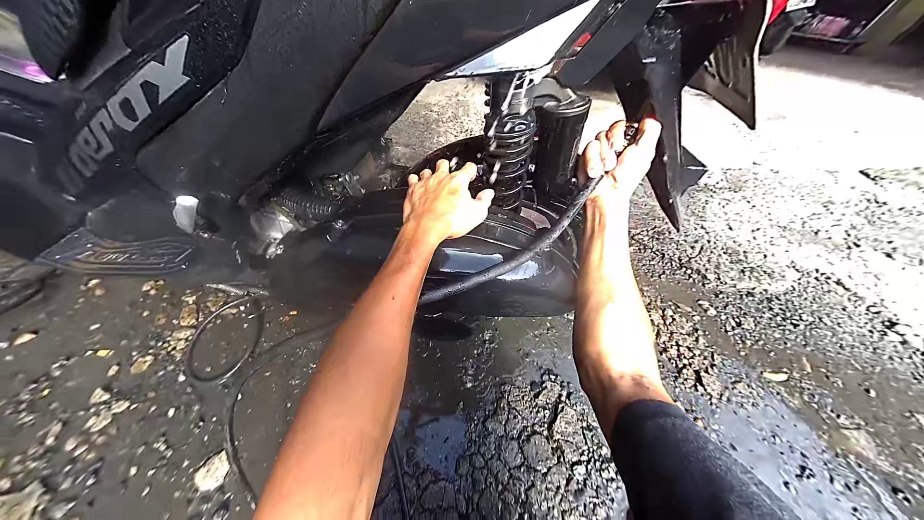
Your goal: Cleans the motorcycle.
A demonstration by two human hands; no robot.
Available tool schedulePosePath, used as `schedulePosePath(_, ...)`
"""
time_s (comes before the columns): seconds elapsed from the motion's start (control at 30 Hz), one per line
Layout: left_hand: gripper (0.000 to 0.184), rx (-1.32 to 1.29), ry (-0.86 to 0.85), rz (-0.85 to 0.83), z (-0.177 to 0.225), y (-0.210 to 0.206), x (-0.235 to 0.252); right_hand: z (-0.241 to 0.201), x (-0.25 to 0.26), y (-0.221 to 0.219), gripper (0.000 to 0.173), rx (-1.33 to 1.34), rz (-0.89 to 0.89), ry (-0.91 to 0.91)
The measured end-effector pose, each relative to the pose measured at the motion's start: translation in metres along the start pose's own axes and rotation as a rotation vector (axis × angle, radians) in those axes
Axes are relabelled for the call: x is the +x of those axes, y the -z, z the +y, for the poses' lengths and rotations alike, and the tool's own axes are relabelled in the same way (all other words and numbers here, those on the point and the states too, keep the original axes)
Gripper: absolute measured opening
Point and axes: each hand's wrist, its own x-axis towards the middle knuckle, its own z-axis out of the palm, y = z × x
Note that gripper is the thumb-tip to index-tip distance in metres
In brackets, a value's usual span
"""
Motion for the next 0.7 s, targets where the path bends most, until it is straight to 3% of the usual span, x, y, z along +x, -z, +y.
schedulePosePath(0.23,0.051,0.005,0.009,-0.002,-0.001,0.0,0.003,0.003,0.004,0.007,0.068,0.072,-0.046,-0.011)
schedulePosePath(0.5,0.051,0.003,0.034,-0.019,-0.002,0.003,0.006,0.007,0.002,0.001,0.065,0.464,-0.027,-0.075)
schedulePosePath(0.7,0.05,0.0,0.023,-0.022,-0.005,0.003,0.004,0.01,0.002,0.0,0.064,0.516,-0.055,-0.102)
